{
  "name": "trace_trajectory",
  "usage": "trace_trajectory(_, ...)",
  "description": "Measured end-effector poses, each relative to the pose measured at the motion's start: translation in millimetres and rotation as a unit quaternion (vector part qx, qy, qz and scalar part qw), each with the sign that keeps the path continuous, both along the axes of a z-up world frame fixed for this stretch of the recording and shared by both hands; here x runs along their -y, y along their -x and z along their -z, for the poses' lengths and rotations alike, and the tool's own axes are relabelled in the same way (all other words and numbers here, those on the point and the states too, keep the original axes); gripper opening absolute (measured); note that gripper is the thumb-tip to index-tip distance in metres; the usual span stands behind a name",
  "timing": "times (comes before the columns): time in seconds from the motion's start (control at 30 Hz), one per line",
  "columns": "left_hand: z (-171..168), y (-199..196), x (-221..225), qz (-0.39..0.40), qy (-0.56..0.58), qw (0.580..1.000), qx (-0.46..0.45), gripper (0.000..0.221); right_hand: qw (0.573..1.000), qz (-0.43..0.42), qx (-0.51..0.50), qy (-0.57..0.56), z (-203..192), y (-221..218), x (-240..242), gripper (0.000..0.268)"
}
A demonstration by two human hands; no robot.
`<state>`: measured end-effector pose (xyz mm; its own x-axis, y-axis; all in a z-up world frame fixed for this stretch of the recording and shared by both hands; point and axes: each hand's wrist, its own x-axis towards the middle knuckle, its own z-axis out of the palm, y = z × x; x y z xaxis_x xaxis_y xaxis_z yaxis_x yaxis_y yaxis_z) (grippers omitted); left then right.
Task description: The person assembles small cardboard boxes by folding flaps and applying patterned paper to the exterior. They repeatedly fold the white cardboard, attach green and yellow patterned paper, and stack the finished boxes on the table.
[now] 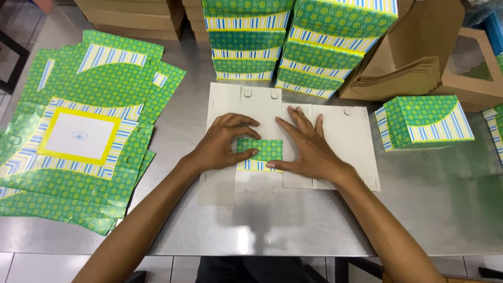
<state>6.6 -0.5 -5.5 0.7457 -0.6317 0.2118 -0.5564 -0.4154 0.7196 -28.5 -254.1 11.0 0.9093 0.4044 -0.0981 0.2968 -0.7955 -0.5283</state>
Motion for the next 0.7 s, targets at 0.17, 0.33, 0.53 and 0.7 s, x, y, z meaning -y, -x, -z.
trace_trajectory(0.17,-4,-1,0,-0.004,0.002,1.000,0.000,0.027,0.999,0.043,0.007,0.012,4,3,-21,0.108)
trace_trajectory(0.33,-2,-1,-2,-0.004,0.009,1.000,-0.010,0.025,0.998,0.056,0.023,0.008,9,5,-38,0.109)
trace_trajectory(0.53,0,-3,-2,-0.005,0.010,1.000,-0.001,0.024,0.998,0.048,0.031,0.016,9,7,-50,0.102)
trace_trajectory(0.7,-1,-3,-3,0.005,0.005,1.000,-0.016,0.024,0.999,0.036,0.016,0.015,1,5,-38,0.096)
